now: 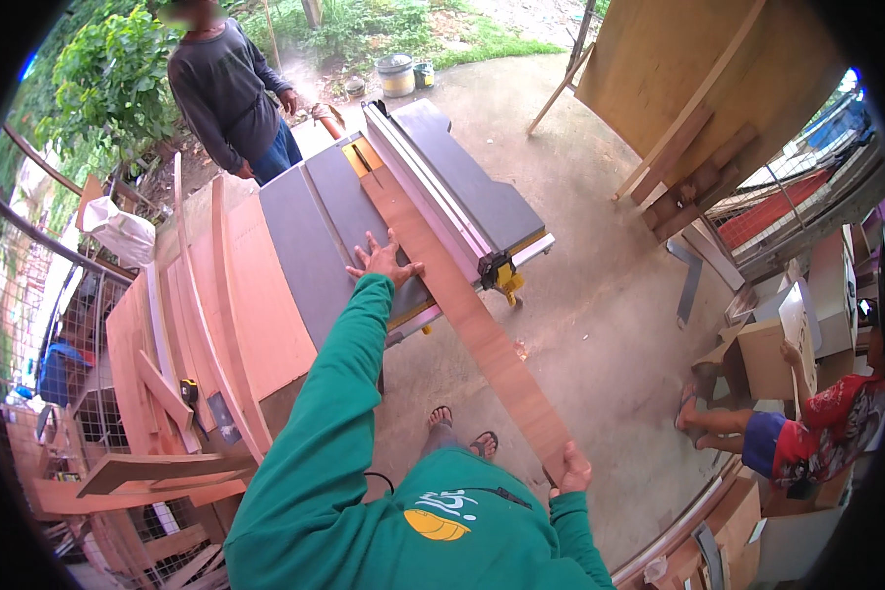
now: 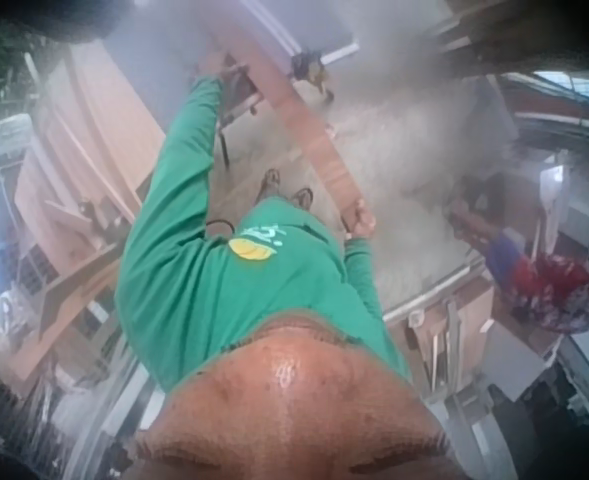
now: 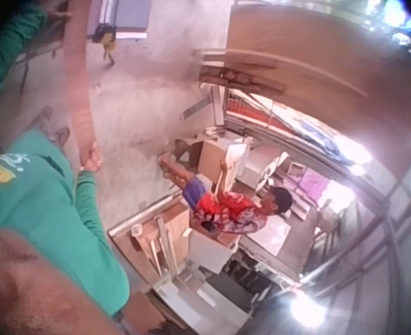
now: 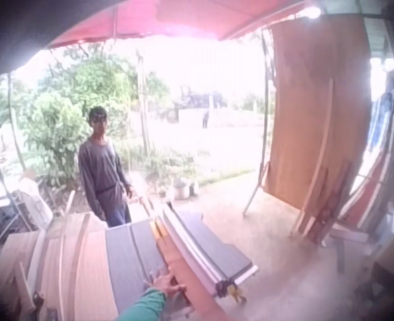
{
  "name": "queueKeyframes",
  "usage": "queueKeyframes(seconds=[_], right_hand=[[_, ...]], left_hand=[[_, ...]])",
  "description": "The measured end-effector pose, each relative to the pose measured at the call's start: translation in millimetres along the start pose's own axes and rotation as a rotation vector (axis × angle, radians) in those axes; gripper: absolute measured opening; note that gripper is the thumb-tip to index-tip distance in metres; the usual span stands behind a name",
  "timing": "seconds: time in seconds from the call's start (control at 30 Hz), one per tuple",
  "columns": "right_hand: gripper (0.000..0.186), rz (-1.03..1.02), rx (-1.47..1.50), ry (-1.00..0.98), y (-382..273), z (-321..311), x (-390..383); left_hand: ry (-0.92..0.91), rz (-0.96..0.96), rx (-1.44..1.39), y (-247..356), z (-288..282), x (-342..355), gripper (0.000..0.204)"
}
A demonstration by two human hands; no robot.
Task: The person feeds long wooden planks through a table saw, using a yellow push stick to guide the wood and maintain a safe distance from the blade. Another person assists by holding the far end of the planks during cutting.
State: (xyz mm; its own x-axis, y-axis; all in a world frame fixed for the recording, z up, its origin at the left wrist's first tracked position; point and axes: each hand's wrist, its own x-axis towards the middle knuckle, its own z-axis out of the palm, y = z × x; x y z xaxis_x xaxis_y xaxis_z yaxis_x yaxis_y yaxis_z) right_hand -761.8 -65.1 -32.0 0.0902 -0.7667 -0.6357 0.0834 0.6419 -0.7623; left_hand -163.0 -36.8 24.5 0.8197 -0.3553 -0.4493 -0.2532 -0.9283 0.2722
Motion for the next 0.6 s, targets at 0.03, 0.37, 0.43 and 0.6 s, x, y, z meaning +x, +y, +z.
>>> queueKeyframes(seconds=[0.03,0.37,0.43,0.6], right_hand=[[0.062,-0.013,-0.001,0.014,2,2,3],[0.052,-0.073,0.034,0.107,25,12,20],[0.052,-0.07,0.056,0.115,23,21,17],[0.053,-0.019,0.057,0.179,3,47,2]], left_hand=[[0.022,-0.032,-0.006,0,-1,3,0.138],[0.031,-0.14,-0.041,2,-13,19,0.146],[0.028,-0.163,-0.038,4,-17,23,0.147],[0.047,-0.191,-0.036,0,-19,29,0.147]])
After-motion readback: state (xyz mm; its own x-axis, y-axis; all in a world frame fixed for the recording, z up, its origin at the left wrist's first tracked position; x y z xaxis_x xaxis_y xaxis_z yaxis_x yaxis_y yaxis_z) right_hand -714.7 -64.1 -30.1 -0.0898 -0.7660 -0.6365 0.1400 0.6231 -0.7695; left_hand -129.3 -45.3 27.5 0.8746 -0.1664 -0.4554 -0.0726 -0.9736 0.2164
